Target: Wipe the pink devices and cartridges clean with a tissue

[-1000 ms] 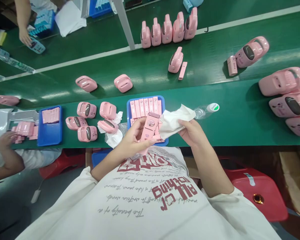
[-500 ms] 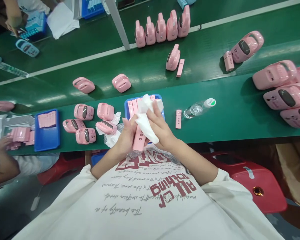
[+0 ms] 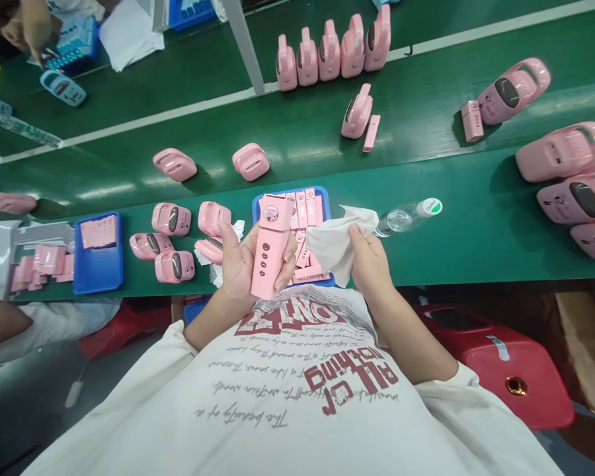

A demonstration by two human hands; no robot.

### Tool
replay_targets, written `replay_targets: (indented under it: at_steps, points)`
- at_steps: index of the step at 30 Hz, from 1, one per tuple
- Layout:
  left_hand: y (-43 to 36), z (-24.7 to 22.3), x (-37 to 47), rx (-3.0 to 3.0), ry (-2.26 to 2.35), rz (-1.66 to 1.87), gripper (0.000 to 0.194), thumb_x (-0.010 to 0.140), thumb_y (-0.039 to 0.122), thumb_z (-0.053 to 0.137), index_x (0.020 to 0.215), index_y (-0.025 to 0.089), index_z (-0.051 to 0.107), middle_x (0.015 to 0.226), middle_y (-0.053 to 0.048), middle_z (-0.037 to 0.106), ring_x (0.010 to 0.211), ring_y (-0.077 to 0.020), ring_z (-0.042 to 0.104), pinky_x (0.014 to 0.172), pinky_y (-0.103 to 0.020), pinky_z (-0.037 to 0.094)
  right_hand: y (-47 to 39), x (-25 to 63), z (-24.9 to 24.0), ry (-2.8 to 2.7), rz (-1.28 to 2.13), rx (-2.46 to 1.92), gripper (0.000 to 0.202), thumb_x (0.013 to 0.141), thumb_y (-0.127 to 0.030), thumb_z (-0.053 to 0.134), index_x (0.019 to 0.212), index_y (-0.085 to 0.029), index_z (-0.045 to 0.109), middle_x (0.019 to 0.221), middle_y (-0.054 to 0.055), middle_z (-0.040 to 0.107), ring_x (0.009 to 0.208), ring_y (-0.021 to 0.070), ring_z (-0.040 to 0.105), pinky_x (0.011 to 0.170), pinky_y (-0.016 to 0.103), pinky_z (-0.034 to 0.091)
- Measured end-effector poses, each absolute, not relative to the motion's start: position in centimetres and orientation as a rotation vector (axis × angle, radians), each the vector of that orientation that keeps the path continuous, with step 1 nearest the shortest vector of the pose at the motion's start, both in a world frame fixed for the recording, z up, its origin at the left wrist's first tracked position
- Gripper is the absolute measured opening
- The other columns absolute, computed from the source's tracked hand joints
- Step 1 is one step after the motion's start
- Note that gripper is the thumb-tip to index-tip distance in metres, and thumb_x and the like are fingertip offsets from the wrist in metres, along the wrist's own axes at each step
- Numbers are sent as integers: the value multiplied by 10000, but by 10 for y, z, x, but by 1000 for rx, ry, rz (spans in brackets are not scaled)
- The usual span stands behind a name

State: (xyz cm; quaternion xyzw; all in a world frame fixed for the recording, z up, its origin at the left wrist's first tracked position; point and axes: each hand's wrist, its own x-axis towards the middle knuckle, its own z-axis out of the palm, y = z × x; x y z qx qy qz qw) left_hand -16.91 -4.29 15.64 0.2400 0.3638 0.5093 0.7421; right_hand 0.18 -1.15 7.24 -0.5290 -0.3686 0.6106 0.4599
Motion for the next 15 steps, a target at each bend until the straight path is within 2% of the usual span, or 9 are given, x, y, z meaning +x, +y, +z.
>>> replay_targets:
  at_steps: [3,5,7,11,13,15]
  points:
    - [-42,156,-169,560,733,1090,594,772,779,385,920,211,476,647,35,529,357,-70,474,350,-216,364,-3,-1,83,-888,1593,-1249,340,743,-547,634,924,-259,653,949,51,701,1028,268,638,852,395,560]
    - [-42,156,-167,548,705,1084,543,797,736,415,910,208,474,660,33,536,369,-74,492,355,-217,369,-2,-2,90,-867,1572,-1208,272,734,-476,645,875,-243,654,911,38,696,999,259,643,861,395,549]
    - [-43,156,-166,524,700,1097,550,804,737,395,969,219,470,687,29,552,392,-84,514,369,-225,383,-4,-2,97,-864,1451,-1205,171,733,-386,651,811,-235,658,850,22,685,955,240,645,849,375,541]
    - [-48,153,-161,555,776,1141,635,751,776,435,1117,257,425,729,31,579,448,-99,546,439,-250,432,-8,-4,111,-1134,1212,-1184,48,721,-272,656,704,-228,650,681,-16,622,694,171,613,677,308,519]
    - [-50,150,-159,601,842,1161,673,721,786,468,1153,274,409,727,32,580,481,-107,556,479,-261,451,-8,-6,120,-1338,1231,-1141,101,726,-320,672,776,-232,667,706,-15,628,651,158,590,630,297,505]
    - [-52,147,-158,646,918,1160,722,697,801,478,1199,290,389,745,22,590,528,-123,572,519,-277,468,-6,-9,127,-1516,1248,-1137,235,729,-377,695,923,-246,674,829,1,662,713,168,602,650,299,511]
